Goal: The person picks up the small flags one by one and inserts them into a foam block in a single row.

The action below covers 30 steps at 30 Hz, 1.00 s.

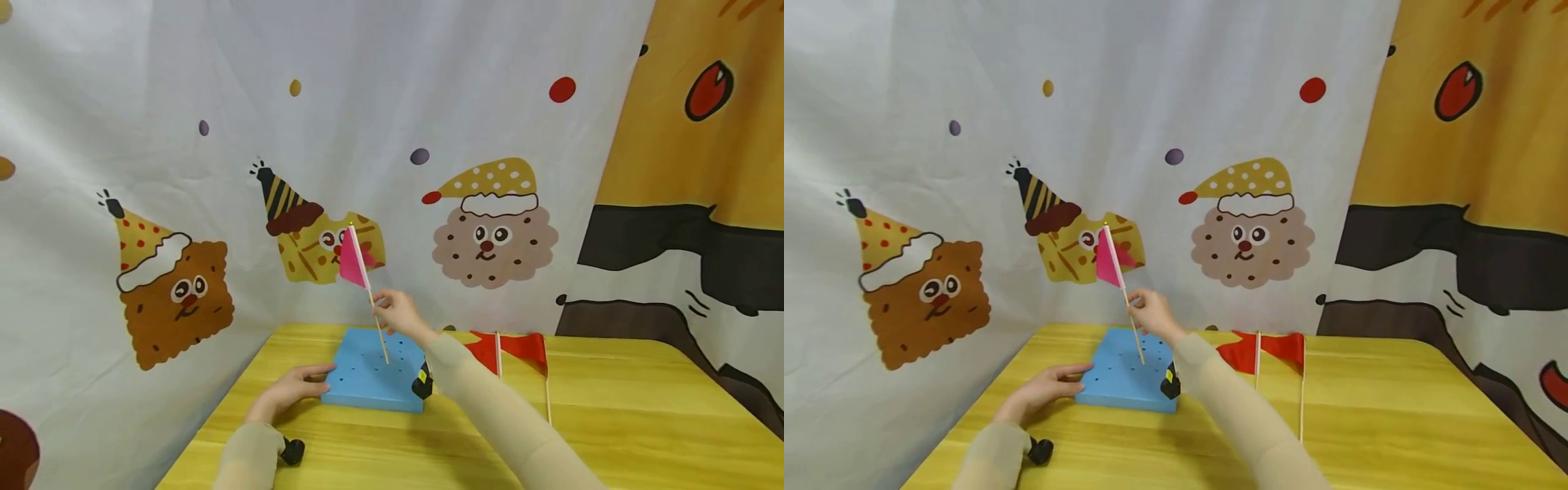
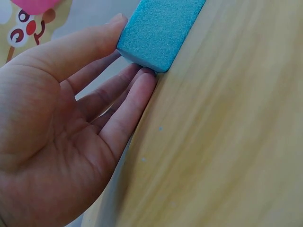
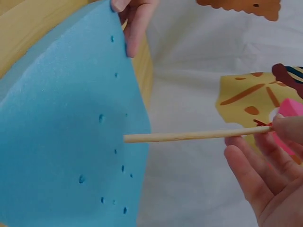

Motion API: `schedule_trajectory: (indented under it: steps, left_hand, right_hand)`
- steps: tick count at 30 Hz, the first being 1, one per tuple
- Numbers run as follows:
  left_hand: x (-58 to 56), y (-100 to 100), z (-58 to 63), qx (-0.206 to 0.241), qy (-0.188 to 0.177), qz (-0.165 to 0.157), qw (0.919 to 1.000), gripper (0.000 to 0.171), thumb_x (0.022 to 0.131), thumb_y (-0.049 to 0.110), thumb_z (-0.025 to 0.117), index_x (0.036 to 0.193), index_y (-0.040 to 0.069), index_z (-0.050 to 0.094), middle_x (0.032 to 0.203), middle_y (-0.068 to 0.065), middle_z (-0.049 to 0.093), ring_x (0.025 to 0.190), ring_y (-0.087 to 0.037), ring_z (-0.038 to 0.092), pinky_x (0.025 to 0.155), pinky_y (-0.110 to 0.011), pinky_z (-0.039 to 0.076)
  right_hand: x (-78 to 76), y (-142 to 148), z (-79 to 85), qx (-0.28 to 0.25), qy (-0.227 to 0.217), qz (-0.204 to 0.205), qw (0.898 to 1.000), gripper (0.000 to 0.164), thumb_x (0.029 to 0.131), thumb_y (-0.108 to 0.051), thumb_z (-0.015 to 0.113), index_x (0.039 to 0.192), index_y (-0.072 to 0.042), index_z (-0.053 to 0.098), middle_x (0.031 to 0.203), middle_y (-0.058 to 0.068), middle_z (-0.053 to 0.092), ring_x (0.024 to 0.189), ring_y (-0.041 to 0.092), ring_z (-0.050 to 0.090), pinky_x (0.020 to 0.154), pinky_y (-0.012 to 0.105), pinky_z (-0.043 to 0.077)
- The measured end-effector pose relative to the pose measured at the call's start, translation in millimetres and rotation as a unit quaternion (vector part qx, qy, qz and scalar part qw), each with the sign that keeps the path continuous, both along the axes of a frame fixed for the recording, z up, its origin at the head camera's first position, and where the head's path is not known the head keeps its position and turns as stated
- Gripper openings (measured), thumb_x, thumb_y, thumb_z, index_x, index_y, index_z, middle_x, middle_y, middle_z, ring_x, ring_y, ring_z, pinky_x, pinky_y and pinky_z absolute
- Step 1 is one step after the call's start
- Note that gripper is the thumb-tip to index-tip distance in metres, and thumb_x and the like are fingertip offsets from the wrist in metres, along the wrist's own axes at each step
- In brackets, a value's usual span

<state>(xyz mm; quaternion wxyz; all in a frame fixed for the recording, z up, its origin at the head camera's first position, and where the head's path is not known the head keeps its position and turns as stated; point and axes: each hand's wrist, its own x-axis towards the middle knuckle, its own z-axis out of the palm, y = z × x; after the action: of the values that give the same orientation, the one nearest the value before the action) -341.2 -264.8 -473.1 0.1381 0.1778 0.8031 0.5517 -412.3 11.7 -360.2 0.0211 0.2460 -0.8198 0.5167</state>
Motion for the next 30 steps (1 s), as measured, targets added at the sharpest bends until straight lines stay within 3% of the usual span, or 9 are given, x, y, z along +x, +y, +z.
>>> schedule_trajectory:
  steps: [9,19,26,30]
  left_hand:
    - [-0.1,-1.5,-3.2,-0.001,0.009,-0.004,1.0,0.056,0.096,0.021,0.063,0.147,0.005,0.043,0.146,-0.027,0.038,0.124,-0.037,0.049,0.091,-0.039,0.05]
    - [-2.6,1.3,-0.9,0.004,0.019,0.009,0.9998,0.056,0.095,0.021,0.065,0.145,0.007,0.046,0.147,-0.027,0.038,0.122,-0.036,0.05,0.09,-0.04,0.05]
    - [-3.2,1.0,-1.9,0.005,0.014,0.01,0.9998,0.055,0.095,0.02,0.065,0.145,0.006,0.047,0.146,-0.027,0.039,0.115,-0.03,0.056,0.09,-0.041,0.05]
    - [-2.9,0.2,-1.8,0.002,0.008,0.011,0.9999,0.055,0.095,0.021,0.065,0.145,0.007,0.046,0.147,-0.026,0.039,0.113,-0.029,0.057,0.09,-0.041,0.049]
  right_hand:
    - [-10.0,-16.5,-14.1,-0.017,0.014,-0.038,0.999,0.019,0.095,-0.012,0.064,0.113,-0.006,0.065,0.092,0.009,0.068,0.07,0.028,0.069,0.052,0.033,0.055]
    - [-17.6,-29.7,-23.2,-0.044,0.013,-0.043,0.998,0.017,0.096,-0.013,0.062,0.112,-0.009,0.065,0.092,0.009,0.066,0.073,0.027,0.068,0.051,0.035,0.055]
    - [-15.4,-39.5,-25.7,-0.06,0.004,-0.045,0.997,0.021,0.096,-0.014,0.062,0.116,-0.008,0.065,0.095,0.009,0.066,0.079,0.033,0.069,0.061,0.048,0.057]
    - [-16.4,-42.8,-28.5,-0.061,0.008,-0.044,0.997,0.02,0.096,-0.014,0.063,0.116,-0.009,0.065,0.095,0.009,0.066,0.078,0.03,0.069,0.059,0.044,0.057]
